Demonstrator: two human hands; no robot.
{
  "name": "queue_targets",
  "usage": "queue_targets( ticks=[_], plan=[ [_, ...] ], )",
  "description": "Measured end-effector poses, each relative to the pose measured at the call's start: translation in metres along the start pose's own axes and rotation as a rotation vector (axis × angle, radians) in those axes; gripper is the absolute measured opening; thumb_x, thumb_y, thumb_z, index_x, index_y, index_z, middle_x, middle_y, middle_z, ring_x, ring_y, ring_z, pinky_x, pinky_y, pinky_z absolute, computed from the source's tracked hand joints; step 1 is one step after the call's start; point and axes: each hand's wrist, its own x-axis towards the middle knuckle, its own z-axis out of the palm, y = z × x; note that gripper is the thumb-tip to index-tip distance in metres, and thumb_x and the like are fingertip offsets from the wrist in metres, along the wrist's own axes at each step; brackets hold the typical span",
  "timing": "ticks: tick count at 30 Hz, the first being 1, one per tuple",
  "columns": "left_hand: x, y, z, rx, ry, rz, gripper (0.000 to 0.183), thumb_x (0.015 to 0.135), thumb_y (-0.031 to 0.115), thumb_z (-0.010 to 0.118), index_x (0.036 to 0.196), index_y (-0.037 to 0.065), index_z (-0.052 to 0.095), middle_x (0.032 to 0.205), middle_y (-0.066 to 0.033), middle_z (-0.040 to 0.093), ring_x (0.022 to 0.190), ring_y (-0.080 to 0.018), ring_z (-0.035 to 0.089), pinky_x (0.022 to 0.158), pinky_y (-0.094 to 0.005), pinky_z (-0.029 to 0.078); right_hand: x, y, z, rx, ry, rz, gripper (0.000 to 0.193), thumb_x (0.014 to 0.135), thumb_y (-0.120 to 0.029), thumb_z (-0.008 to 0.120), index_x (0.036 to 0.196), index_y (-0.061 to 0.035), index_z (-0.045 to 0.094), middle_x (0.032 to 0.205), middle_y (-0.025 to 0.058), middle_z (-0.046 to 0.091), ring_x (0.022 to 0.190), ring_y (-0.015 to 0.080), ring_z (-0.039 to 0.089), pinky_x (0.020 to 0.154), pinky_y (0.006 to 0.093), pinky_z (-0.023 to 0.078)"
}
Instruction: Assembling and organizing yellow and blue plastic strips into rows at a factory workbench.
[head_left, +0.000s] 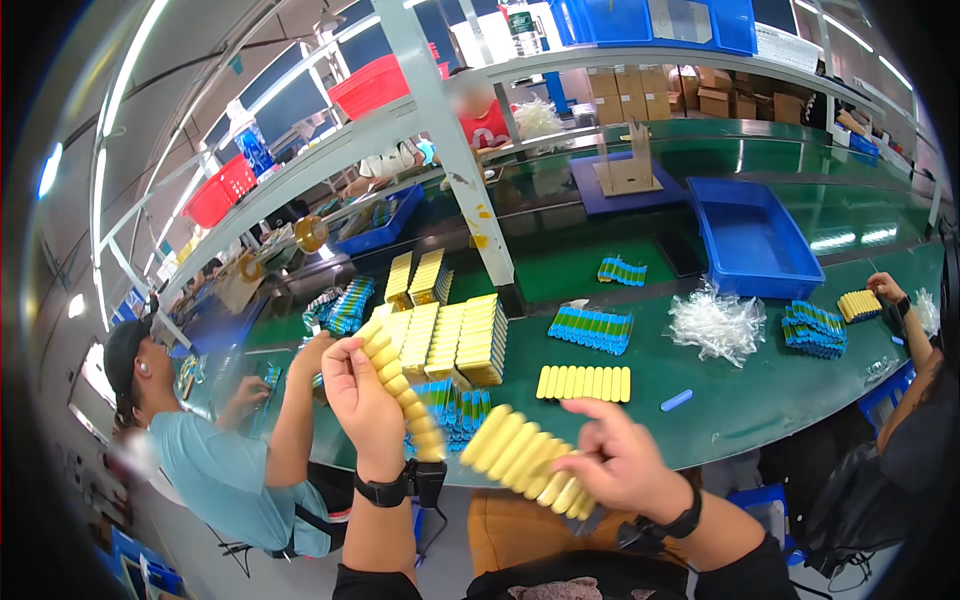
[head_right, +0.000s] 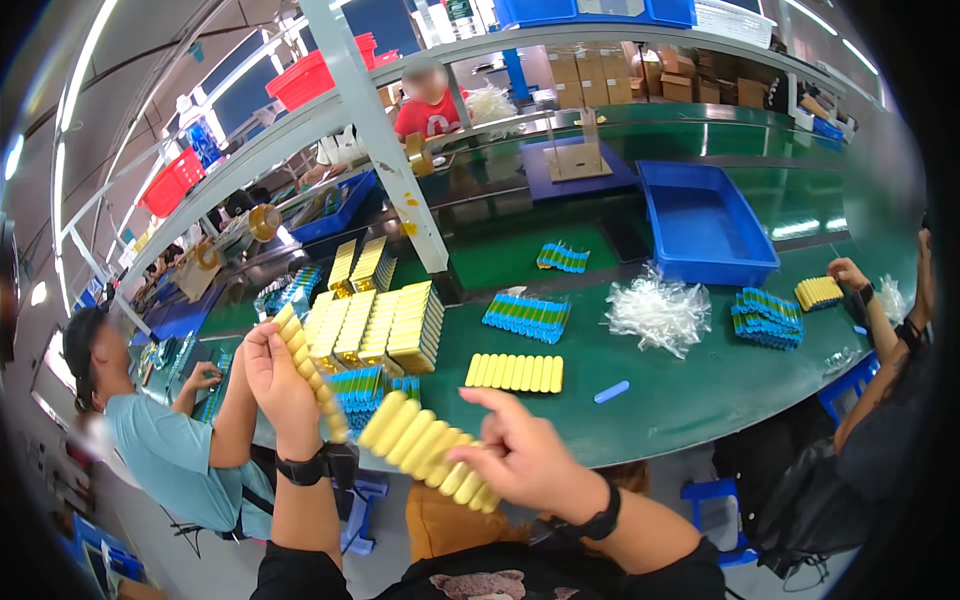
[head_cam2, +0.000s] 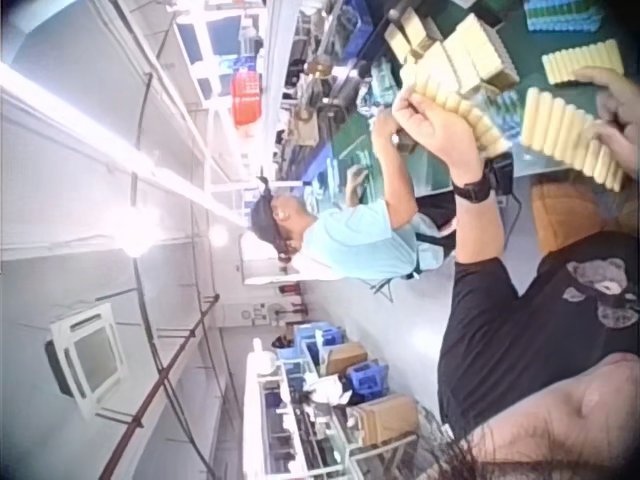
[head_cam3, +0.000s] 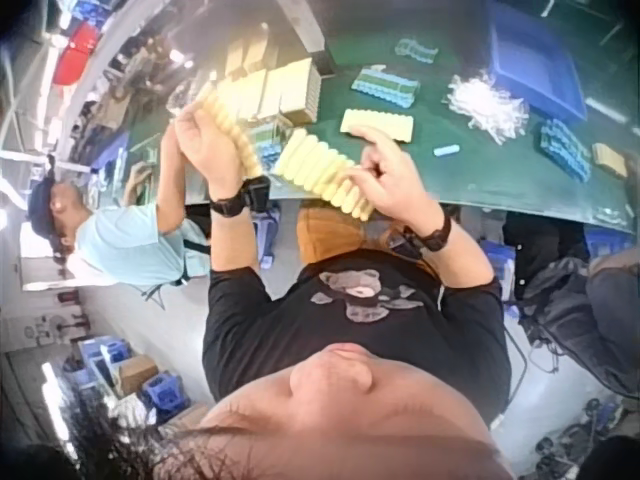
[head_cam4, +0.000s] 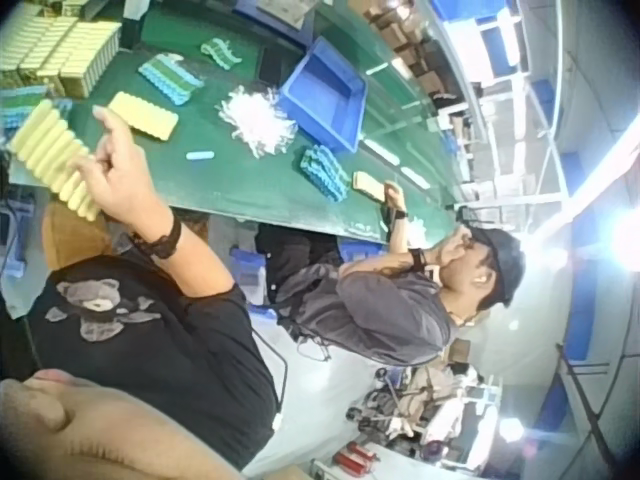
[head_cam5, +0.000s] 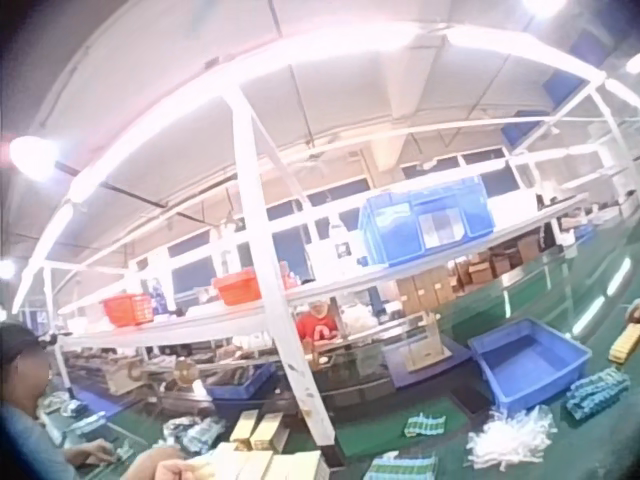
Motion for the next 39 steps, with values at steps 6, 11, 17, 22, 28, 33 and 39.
queue_targets(
  ticks=[6,11,17,22,28,33,39],
  plan=[
    [0.002,0.001,-0.033,0.171,-0.044,0.073,0.032,0.117,0.011,0.055,0.145,-0.004,0.051,0.129,-0.0123,0.065,0.109,-0.0126,0.066,0.094,-0.027,0.056,-0.005,0.037,0.038,0.512,-0.537,0.702,0.043,0.108,-0.026,0.075,0.14,-0.003,0.057,0.074,-0.0074,0.06,0.064,0.0048,0.053,0.063,0.0255,0.049],
    [0.006,0.016,-0.046,-0.023,-0.035,-0.214,0.049,0.115,0.02,0.064,0.153,-0.008,0.052,0.117,-0.0125,0.073,0.104,-0.0154,0.072,0.092,-0.0307,0.059,-0.025,0.057,0.05,0.794,-0.492,0.695,0.017,0.112,-0.02,0.069,0.12,-0.0078,0.06,0.127,0.0037,0.074,0.115,0.0096,0.069,0.094,0.0308,0.058],
    [-0.006,0.031,-0.043,-0.193,-0.062,-0.139,0.021,0.113,0.022,0.068,0.119,0.003,0.062,0.103,-0.0029,0.068,0.092,-0.0103,0.065,0.086,-0.0289,0.056,-0.018,0.047,0.059,0.159,-0.247,-0.008,0.019,0.103,-0.004,0.071,0.117,-0.0091,0.058,0.13,0.0052,0.071,0.133,0.0152,0.062,0.107,0.0327,0.051],
    [-0.019,0.054,-0.021,-0.226,-0.054,-0.059,0.014,0.11,0.013,0.071,0.112,0.006,0.059,0.103,-0.0011,0.062,0.095,-0.0096,0.061,0.088,-0.0272,0.053,-0.008,0.02,0.057,0.196,-0.508,0.191,0.025,0.099,-0.003,0.074,0.125,-0.0035,0.074,0.126,0.0106,0.078,0.113,0.0221,0.077,0.093,0.0322,0.06],
    [0.022,0.028,-0.051,0.366,0.205,0.33,0.013,0.107,0.006,0.072,0.111,0.005,0.06,0.104,-0.0027,0.062,0.093,-0.0103,0.059,0.087,-0.0259,0.051,-0.038,0.018,0.064,-0.236,-0.181,-0.29,0.047,0.086,-0.002,0.081,0.132,-0.003,0.074,0.119,0.017,0.078,0.104,0.034,0.078,0.089,0.0401,0.064],
    [0.045,0.03,-0.076,0.112,0.236,0.149,0.008,0.111,0.011,0.068,0.114,0.006,0.061,0.115,-0.0055,0.068,0.102,-0.0121,0.064,0.09,-0.0268,0.051,-0.054,0.005,0.032,-0.299,-0.158,-0.185,0.046,0.086,0.0,0.08,0.131,-0.0026,0.074,0.121,0.0184,0.078,0.103,0.0326,0.078,0.09,0.0397,0.064],
    [-0.023,0.032,-0.068,0.092,0.129,-0.075,0.01,0.11,0.004,0.062,0.119,0.003,0.06,0.116,-0.0041,0.059,0.11,-0.0135,0.059,0.101,-0.0302,0.049,0.009,0.041,-0.06,-0.127,0.199,0.161,0.017,0.093,0.0,0.078,0.107,-0.0017,0.068,0.099,0.0037,0.072,0.094,0.0109,0.068,0.083,0.0302,0.057]
  ],
)
